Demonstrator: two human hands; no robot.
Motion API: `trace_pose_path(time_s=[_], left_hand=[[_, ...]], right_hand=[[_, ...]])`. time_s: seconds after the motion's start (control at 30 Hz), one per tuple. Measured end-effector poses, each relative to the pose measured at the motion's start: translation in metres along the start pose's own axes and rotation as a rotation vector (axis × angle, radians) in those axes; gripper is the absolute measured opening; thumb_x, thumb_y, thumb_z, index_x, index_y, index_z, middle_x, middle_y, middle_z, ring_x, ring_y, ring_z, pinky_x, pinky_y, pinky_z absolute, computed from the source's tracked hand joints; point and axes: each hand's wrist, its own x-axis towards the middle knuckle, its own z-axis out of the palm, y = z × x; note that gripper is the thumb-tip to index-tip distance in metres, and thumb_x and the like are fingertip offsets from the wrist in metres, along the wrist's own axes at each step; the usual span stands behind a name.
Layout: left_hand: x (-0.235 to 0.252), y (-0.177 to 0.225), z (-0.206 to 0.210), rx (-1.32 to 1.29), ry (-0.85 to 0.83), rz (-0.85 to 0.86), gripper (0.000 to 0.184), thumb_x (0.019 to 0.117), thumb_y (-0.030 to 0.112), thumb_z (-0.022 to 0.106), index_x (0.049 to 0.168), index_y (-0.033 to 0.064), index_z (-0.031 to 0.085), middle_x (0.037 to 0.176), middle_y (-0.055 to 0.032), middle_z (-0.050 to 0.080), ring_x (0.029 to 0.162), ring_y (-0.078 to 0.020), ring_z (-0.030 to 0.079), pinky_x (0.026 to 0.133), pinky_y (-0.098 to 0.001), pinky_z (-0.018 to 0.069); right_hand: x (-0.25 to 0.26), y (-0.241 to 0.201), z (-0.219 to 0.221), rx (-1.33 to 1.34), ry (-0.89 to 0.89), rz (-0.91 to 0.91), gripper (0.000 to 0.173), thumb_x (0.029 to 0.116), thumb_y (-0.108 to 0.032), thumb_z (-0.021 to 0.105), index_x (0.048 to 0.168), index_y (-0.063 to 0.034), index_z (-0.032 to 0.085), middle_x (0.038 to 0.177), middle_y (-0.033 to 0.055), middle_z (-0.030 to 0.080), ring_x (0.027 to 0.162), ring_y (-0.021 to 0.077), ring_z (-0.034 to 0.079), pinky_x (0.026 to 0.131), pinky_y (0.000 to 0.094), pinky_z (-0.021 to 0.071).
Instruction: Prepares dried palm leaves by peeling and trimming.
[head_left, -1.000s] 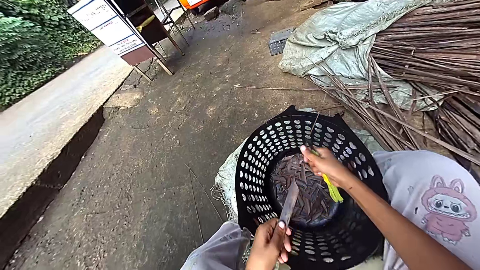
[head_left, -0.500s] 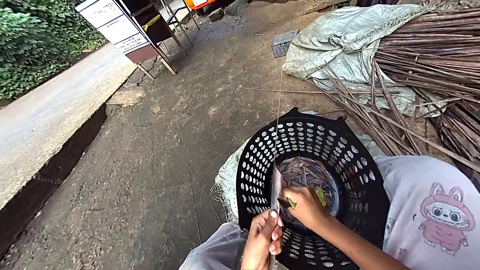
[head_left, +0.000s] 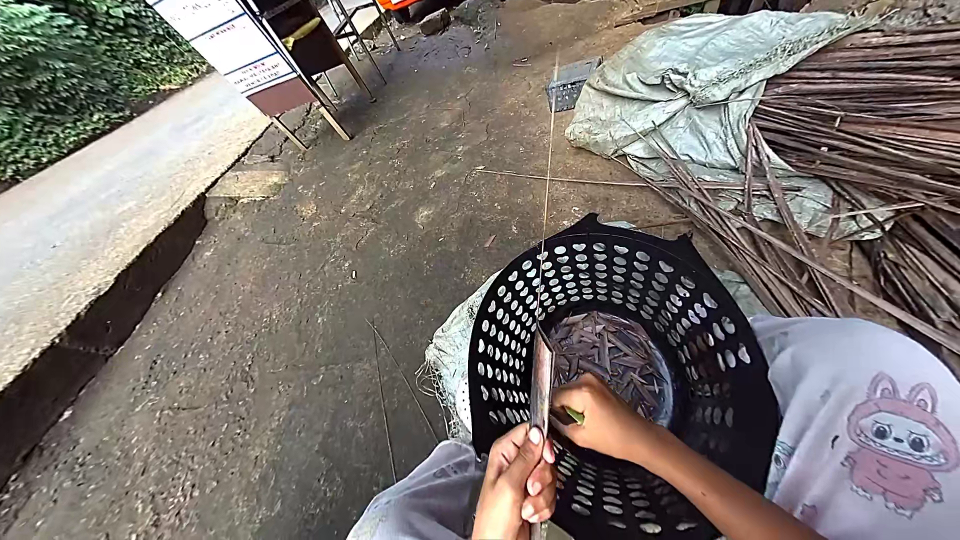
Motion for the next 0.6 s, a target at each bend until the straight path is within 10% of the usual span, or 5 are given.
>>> trace_pose_path(time_s=[0.6], left_hand=[[0.009, -0.004, 0.014, -0.009, -0.048, 0.029, 0.043, 0.1016, 0.002, 0.029, 0.078, 0.02, 0.06, 0.049, 0.0198, 0.047, 0.04, 0.0125, 0.043, 0.04, -0.0053, 0.0333]], right_hand=[[0.013, -0.007, -0.015, 0.006, 0.036, -0.134, 0.011, 0.0617, 0.006, 0.072, 0.059, 0.0078, 0.061, 0.055, 0.019, 0.059, 0.047, 0.0268, 0.058, 0.047, 0.037, 0.044]])
